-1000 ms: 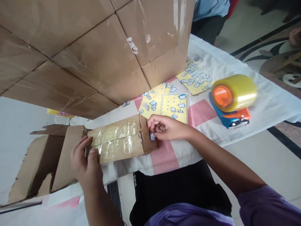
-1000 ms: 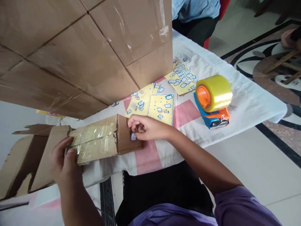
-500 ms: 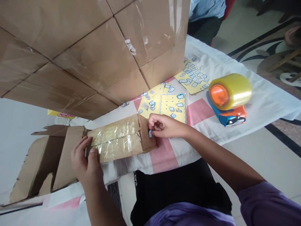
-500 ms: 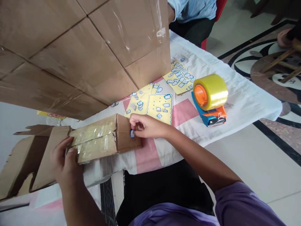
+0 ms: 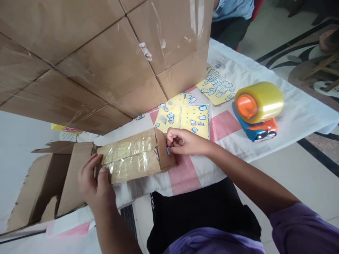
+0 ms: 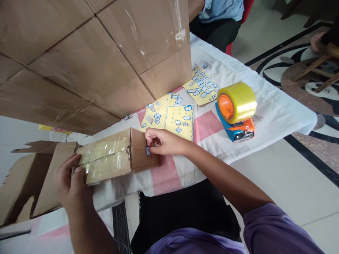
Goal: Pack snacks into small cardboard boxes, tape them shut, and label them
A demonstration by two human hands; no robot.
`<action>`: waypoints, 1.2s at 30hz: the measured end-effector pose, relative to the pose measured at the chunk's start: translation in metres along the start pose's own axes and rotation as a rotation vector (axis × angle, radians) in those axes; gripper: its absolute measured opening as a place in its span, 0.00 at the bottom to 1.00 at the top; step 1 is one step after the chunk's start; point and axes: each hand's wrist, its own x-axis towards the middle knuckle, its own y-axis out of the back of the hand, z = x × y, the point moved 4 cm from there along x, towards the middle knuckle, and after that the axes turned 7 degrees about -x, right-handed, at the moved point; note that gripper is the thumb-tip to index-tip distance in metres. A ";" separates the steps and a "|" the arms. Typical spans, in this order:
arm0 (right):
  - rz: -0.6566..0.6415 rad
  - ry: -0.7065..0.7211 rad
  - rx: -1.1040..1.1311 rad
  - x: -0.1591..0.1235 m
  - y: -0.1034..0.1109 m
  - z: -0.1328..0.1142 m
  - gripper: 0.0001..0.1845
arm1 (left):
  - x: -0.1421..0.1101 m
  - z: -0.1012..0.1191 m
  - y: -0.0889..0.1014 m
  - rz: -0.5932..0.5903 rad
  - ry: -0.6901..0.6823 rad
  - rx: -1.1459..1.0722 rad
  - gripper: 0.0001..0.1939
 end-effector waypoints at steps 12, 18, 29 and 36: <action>0.010 -0.016 -0.007 0.000 -0.002 0.004 0.12 | 0.001 -0.002 0.001 -0.052 -0.017 0.009 0.19; 0.188 0.169 -0.308 -0.001 0.002 0.001 0.11 | 0.001 -0.006 0.003 -0.043 -0.005 0.010 0.19; 0.266 0.246 -0.310 -0.004 -0.005 -0.001 0.06 | 0.001 -0.007 0.004 0.015 0.035 0.004 0.17; 0.418 0.176 -0.246 -0.015 -0.035 0.000 0.11 | -0.003 -0.021 0.008 0.048 0.089 -0.011 0.19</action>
